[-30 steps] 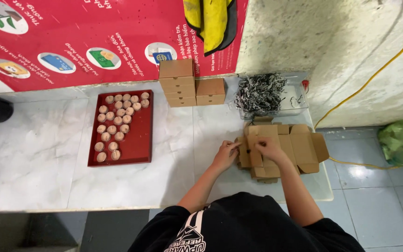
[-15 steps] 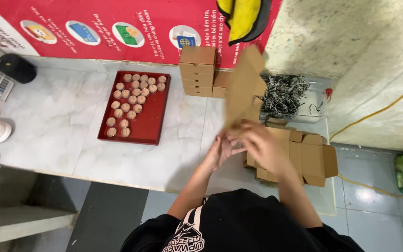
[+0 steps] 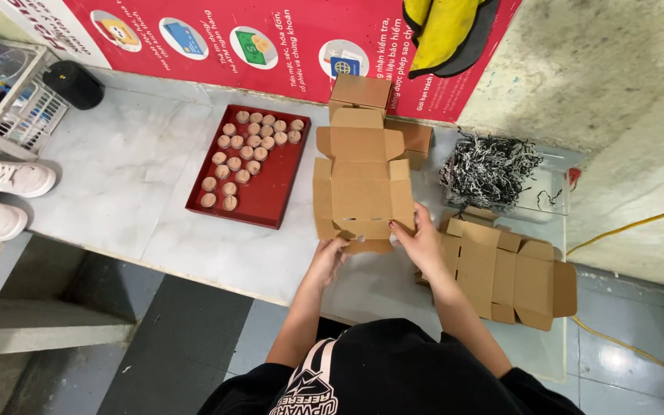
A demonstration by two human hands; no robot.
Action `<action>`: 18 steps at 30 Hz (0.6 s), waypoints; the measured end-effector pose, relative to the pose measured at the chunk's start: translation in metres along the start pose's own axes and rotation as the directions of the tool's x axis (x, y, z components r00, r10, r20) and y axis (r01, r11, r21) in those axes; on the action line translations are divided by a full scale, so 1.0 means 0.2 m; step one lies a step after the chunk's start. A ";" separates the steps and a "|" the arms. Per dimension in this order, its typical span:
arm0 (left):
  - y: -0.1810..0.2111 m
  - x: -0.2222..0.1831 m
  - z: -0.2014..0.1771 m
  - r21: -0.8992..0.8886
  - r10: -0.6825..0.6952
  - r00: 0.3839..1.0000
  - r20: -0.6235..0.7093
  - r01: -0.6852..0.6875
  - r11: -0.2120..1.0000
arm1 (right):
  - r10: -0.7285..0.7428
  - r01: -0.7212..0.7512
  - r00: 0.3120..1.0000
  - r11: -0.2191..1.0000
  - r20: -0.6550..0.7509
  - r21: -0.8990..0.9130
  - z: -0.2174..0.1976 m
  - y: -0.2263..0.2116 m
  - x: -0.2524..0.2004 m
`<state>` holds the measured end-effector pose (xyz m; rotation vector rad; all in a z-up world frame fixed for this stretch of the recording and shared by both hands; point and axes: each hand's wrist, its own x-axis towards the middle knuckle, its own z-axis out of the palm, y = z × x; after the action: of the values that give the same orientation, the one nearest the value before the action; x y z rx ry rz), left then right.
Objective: Packing small spherical objects into individual boxes with protective filler material.
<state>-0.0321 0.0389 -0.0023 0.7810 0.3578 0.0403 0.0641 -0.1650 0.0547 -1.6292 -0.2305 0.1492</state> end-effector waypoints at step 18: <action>0.23 0.15 -0.29 0.975 0.192 0.978 0.075 -0.113 0.192 | 0.225 0.091 0.799 0.871 0.557 -0.482 0.07 0.79 0.49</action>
<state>-0.0181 0.1157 -0.0167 2.1678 0.3388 0.0198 0.1648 -0.1373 -0.0989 -2.0615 -0.7513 0.7271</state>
